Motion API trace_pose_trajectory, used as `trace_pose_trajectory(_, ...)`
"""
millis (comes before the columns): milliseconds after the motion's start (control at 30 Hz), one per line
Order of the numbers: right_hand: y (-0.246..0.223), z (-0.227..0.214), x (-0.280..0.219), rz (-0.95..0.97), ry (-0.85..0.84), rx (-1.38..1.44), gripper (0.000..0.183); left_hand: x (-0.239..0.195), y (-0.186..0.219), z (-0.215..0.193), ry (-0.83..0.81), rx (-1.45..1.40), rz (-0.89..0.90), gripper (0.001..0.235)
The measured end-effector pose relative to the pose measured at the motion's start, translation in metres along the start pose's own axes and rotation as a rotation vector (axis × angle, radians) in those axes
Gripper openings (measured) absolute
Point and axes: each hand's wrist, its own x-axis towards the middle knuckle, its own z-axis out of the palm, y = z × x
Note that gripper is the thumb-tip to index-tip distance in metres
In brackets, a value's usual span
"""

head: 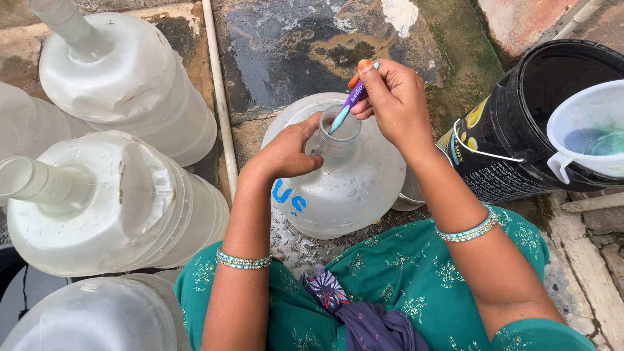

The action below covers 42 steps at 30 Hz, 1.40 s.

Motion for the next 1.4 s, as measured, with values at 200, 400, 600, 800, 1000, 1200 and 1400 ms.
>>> trace_pose_trajectory(200,0.000,-0.012,0.010,0.100,-0.249,-0.001,0.042,0.002,-0.002,0.002,-0.018,-0.026,0.078,0.079)
trace_pose_trajectory(400,-0.028,-0.014,0.009,-0.340,-0.438,-0.398,0.032,-0.001,-0.001,0.004,0.013,-0.023,0.124,0.079)
trace_pose_trajectory(600,-0.037,0.000,0.003,-0.385,-0.404,-0.413,0.024,-0.007,0.013,0.022,0.161,-0.179,0.025,0.104)
trace_pose_trajectory(800,-0.037,0.004,0.010,-0.208,-0.387,-0.307,0.033,-0.002,0.026,0.048,0.477,-0.091,-0.008,0.083)
trace_pose_trajectory(1000,-0.049,-0.007,-0.002,-0.383,-0.354,-0.318,0.035,-0.001,0.005,0.014,0.201,-0.136,0.084,0.092)
trace_pose_trajectory(1200,-0.052,0.014,0.001,-0.218,-0.308,-0.321,0.035,0.001,0.003,0.009,0.036,-0.121,0.068,0.109)
trace_pose_trajectory(1400,-0.114,-0.023,-0.031,-0.405,-0.110,-0.379,0.037,0.003,-0.004,0.008,-0.026,-0.029,-0.007,0.113)
